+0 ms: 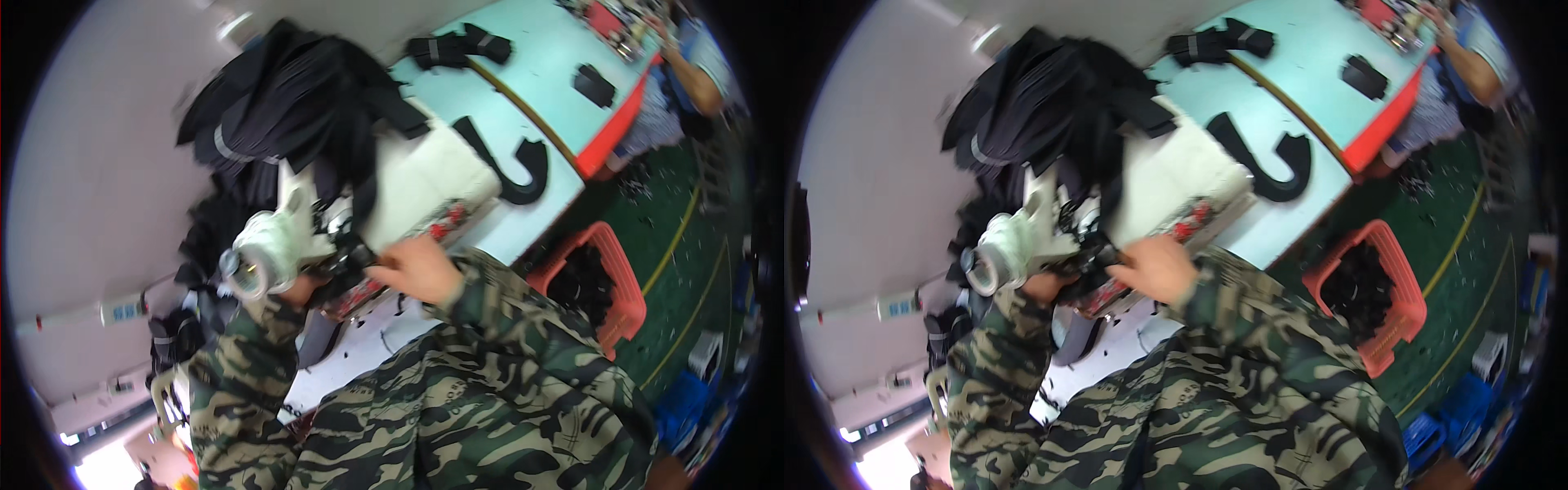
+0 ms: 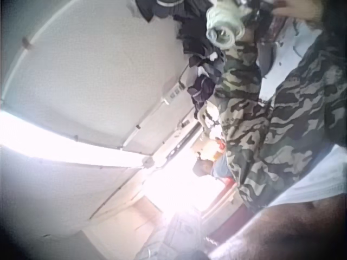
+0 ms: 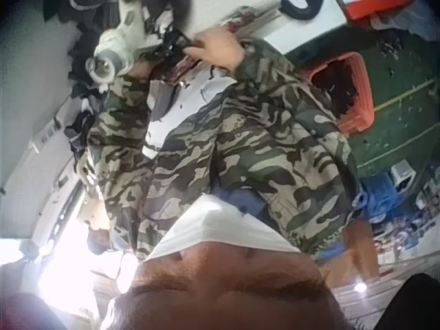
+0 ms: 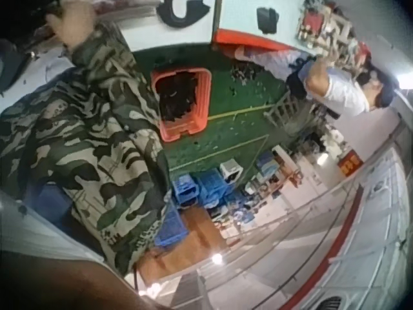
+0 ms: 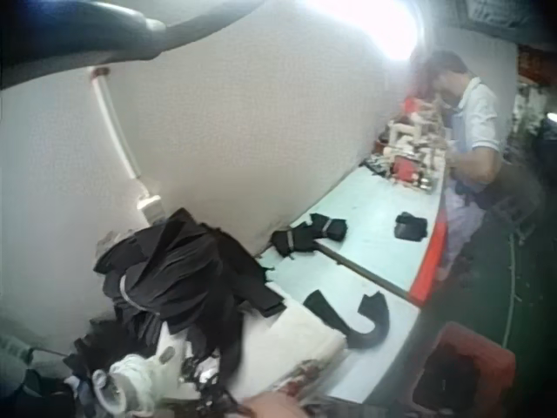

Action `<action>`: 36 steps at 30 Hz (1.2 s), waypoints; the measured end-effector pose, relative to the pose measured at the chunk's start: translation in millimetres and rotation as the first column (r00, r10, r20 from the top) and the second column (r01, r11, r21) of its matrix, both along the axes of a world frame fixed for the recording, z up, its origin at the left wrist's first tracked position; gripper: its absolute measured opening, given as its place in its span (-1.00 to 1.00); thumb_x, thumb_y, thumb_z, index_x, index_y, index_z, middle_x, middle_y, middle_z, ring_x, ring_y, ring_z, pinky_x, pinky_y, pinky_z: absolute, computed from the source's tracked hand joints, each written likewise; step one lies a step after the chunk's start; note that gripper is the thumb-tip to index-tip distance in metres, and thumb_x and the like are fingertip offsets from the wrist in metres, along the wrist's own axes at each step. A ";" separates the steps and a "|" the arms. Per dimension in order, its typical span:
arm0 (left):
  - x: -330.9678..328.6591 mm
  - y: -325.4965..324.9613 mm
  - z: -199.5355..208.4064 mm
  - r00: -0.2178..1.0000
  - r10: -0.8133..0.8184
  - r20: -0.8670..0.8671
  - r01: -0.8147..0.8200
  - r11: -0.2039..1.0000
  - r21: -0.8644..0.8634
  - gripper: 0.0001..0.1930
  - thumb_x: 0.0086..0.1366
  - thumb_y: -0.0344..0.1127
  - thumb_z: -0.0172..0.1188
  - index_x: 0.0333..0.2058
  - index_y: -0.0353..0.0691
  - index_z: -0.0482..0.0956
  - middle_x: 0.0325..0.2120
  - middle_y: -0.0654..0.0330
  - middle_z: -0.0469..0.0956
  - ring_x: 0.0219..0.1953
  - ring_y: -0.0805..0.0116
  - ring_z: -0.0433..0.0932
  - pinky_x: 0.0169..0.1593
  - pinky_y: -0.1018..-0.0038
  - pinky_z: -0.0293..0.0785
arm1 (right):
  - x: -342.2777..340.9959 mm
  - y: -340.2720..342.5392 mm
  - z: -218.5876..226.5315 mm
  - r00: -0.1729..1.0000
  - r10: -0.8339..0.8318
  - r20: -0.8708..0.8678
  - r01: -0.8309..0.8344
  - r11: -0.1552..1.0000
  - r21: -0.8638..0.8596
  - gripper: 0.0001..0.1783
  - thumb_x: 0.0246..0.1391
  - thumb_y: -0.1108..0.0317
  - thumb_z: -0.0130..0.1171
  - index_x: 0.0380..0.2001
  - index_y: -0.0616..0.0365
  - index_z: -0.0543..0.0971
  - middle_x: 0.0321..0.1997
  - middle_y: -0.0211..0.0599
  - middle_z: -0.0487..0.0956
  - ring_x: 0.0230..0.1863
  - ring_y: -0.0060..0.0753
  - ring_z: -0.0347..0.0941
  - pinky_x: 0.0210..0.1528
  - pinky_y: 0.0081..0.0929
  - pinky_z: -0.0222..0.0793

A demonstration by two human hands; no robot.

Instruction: The person feeds black shoe components through an edge skiving machine and sorts and stacks cut pieces on the workbench by hand.

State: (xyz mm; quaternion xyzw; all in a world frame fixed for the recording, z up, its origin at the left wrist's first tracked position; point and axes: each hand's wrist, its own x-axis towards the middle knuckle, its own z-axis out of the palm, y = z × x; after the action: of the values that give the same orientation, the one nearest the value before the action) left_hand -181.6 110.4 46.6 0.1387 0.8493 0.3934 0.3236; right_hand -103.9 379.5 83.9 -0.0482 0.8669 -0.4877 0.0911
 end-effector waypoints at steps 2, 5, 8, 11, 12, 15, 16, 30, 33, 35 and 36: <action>4.1 12.3 21.2 0.997 -0.079 0.021 0.080 0.997 -0.005 -0.48 0.08 -0.27 0.17 0.05 -0.18 0.34 0.10 0.06 0.27 0.17 0.09 0.18 0.25 0.27 0.01 | -29.6 -14.2 0.2 0.994 0.042 -0.105 -0.045 0.999 -0.020 -0.56 -0.26 0.12 0.23 -0.43 0.30 0.47 -0.48 0.06 0.51 -0.36 0.12 0.45 -0.30 -0.13 0.34; 1.2 22.7 33.3 0.669 0.279 0.689 -0.246 0.958 -0.149 -0.70 0.14 -0.29 0.12 -0.16 -0.28 0.47 -0.47 0.15 0.48 -0.53 0.35 0.45 -0.50 0.44 0.34 | -73.5 -22.9 -5.3 0.992 0.121 -0.028 -0.124 0.984 -0.129 -0.51 -0.36 0.20 0.22 -0.41 0.43 0.43 -0.44 0.15 0.51 -0.31 0.14 0.46 -0.25 -0.19 0.37; 9.9 5.7 13.3 0.983 0.117 0.141 -0.103 0.990 -0.100 -0.81 0.16 -0.29 0.12 -0.31 -0.28 0.49 -0.68 0.33 0.35 -0.77 0.52 0.22 -0.70 0.54 0.06 | -83.7 -4.5 -0.4 0.882 0.217 0.419 0.153 0.709 -0.689 -0.72 -0.27 0.44 0.14 -0.40 0.37 0.47 -0.49 -0.08 0.56 -0.38 -0.25 0.53 -0.30 -0.30 0.40; 31.3 -53.1 -12.8 0.691 -0.184 -0.699 -0.104 0.932 -0.348 -0.58 0.08 -0.12 0.21 -0.18 -0.30 0.45 -0.67 0.10 0.46 -0.68 0.26 0.45 -0.58 0.42 0.35 | -65.0 63.7 -22.2 0.927 0.076 -0.366 -0.258 0.839 -0.479 -0.80 -0.32 0.45 0.16 -0.47 0.17 0.49 -0.55 -0.28 0.54 -0.46 -0.37 0.51 -0.33 -0.39 0.38; 53.4 -53.2 -4.3 0.804 -0.220 -0.552 -0.111 0.857 -0.504 -0.41 -0.01 -0.04 0.26 -0.08 -0.30 0.37 -0.60 0.03 0.48 -0.60 0.16 0.49 -0.51 0.34 0.40 | -46.3 100.8 1.4 0.889 -0.060 -0.454 -0.059 0.968 -0.242 -0.80 -0.40 0.48 0.18 -0.54 0.10 0.48 -0.55 -0.37 0.53 -0.47 -0.39 0.48 -0.31 -0.44 0.35; 114.4 -47.1 -15.2 0.891 -0.374 -0.259 0.049 0.645 -0.763 -0.05 -0.28 0.07 0.36 0.08 -0.32 0.20 -0.24 -0.09 0.45 -0.26 -0.02 0.46 -0.17 0.21 0.36 | -18.1 199.9 21.7 0.759 -0.560 -0.331 0.351 0.781 -0.517 -0.85 -0.14 0.37 0.09 -0.53 0.26 0.51 -0.51 -0.27 0.56 -0.48 -0.45 0.49 -0.34 -0.54 0.37; 125.7 -50.0 -32.4 0.906 -0.309 -0.288 0.002 0.684 -0.729 -0.06 -0.29 0.02 0.36 0.07 -0.32 0.18 -0.23 -0.07 0.43 -0.25 -0.04 0.45 -0.15 0.17 0.34 | -22.2 224.3 31.2 0.702 -0.690 -0.176 0.479 0.641 -0.600 -0.82 -0.06 0.37 0.03 -0.50 0.30 0.50 -0.51 -0.26 0.56 -0.46 -0.45 0.50 -0.35 -0.53 0.37; 129.7 -52.4 -52.5 0.929 0.187 -0.318 -0.298 0.889 -0.347 -0.70 0.01 -0.27 0.17 -0.26 -0.27 0.51 -0.44 0.01 0.57 -0.32 0.06 0.57 -0.20 0.30 0.45 | 41.5 206.3 -117.4 0.925 -0.175 -0.336 0.356 0.703 0.615 -0.46 -0.15 0.17 0.22 -0.01 -0.07 0.42 0.15 -0.14 0.27 0.22 -0.06 0.08 0.14 0.14 -0.03; 126.2 -38.7 -44.6 0.922 0.227 -0.313 -0.347 0.843 -0.412 -0.70 -0.02 -0.28 0.17 -0.27 -0.26 0.51 -0.44 0.00 0.57 -0.33 0.06 0.58 -0.24 0.31 0.46 | 44.2 205.1 -121.6 0.906 -0.136 -0.400 0.367 0.724 0.584 -0.51 -0.14 0.26 0.20 -0.05 0.03 0.44 0.13 -0.14 0.30 0.21 -0.10 0.12 0.14 0.10 -0.02; 125.9 -36.8 -49.0 0.910 0.219 -0.351 -0.355 0.849 -0.391 -0.72 -0.05 -0.29 0.18 -0.31 -0.25 0.51 -0.44 0.00 0.56 -0.38 0.06 0.58 -0.28 0.30 0.47 | 46.9 200.8 -135.3 0.898 -0.113 -0.424 0.359 0.747 0.559 -0.57 -0.12 0.38 0.12 -0.08 0.12 0.44 0.10 -0.13 0.34 0.18 -0.15 0.18 0.15 0.04 0.00; 126.6 -39.5 -50.5 0.905 0.215 -0.367 -0.370 0.822 -0.432 -0.73 -0.05 -0.28 0.18 -0.33 -0.25 0.51 -0.46 0.00 0.56 -0.39 0.06 0.57 -0.30 0.28 0.46 | 47.0 195.6 -140.5 0.876 -0.129 -0.465 0.390 0.756 0.526 -0.58 -0.13 0.47 0.05 -0.09 0.15 0.45 0.09 -0.14 0.36 0.17 -0.20 0.22 0.17 -0.02 0.01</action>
State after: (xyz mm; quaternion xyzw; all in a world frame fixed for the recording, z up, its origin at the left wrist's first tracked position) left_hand -55.0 70.9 -3.9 -0.0235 0.9713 0.1836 0.1493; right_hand -57.0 575.1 -56.6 0.0083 0.9738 -0.1722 -0.1482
